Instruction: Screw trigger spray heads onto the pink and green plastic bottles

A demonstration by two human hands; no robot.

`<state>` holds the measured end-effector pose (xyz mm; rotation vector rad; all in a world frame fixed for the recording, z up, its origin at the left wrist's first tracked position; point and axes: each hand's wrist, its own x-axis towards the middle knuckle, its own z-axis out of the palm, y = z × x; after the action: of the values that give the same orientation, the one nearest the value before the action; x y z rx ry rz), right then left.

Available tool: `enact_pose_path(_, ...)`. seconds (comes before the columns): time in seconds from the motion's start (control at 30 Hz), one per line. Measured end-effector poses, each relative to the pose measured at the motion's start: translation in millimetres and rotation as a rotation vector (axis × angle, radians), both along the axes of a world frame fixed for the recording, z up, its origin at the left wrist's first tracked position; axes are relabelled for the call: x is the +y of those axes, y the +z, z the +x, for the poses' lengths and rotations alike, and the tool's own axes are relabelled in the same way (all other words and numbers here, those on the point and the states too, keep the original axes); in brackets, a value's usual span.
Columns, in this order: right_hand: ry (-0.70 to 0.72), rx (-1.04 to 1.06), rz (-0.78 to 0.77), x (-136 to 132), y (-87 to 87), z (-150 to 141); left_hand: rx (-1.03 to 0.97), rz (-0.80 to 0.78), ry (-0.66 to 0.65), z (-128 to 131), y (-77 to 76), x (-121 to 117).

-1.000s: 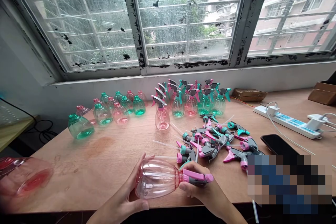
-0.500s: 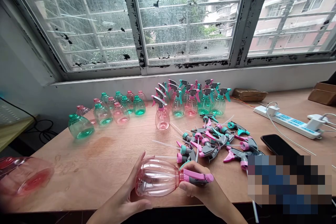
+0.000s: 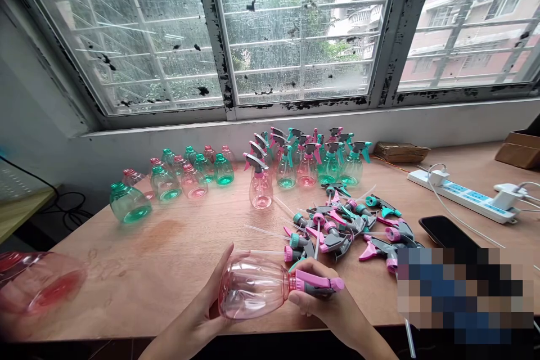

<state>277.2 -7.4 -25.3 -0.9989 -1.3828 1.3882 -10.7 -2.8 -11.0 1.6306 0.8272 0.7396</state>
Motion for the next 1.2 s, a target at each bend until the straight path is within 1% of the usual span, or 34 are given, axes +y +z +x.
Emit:
enact_pose_path(0.1,0.001,-0.011,0.011,-0.3,1.0,0.0,-0.016,-0.036,0.021,0.5,0.1,-1.5)
enact_pose_path(0.2,-0.002,-0.013,0.021,-0.6,2.4,-0.1,-0.025,-0.042,0.013,0.8,1.4,-2.5)
enact_pose_path(0.33,0.006,0.005,0.014,-0.3,2.7,0.0,-0.013,-0.008,0.013,0.3,3.0,-1.8)
enact_pose_path(0.5,0.009,0.025,-0.002,0.0,1.9,-0.7,0.005,0.037,-0.013,-1.2,-2.1,1.1)
enact_pose_path(0.6,0.010,0.029,0.004,-0.3,2.9,-0.8,-0.014,0.020,0.000,-0.3,-3.5,0.8)
enact_pose_path(0.73,0.012,0.018,0.011,-0.7,4.4,0.0,-0.032,-0.035,0.052,1.5,0.7,-1.9)
enact_pose_path(0.87,0.014,0.033,0.009,-0.8,4.1,0.5,-0.059,-0.074,0.031,1.5,3.2,-2.1)
enact_pose_path(1.07,-0.003,0.024,-0.001,-1.0,3.9,0.3,-0.040,-0.028,0.012,-0.1,0.0,1.3)
enact_pose_path(1.2,-0.012,0.007,-0.002,-1.4,5.7,0.1,-0.035,-0.012,0.016,0.2,1.2,0.7)
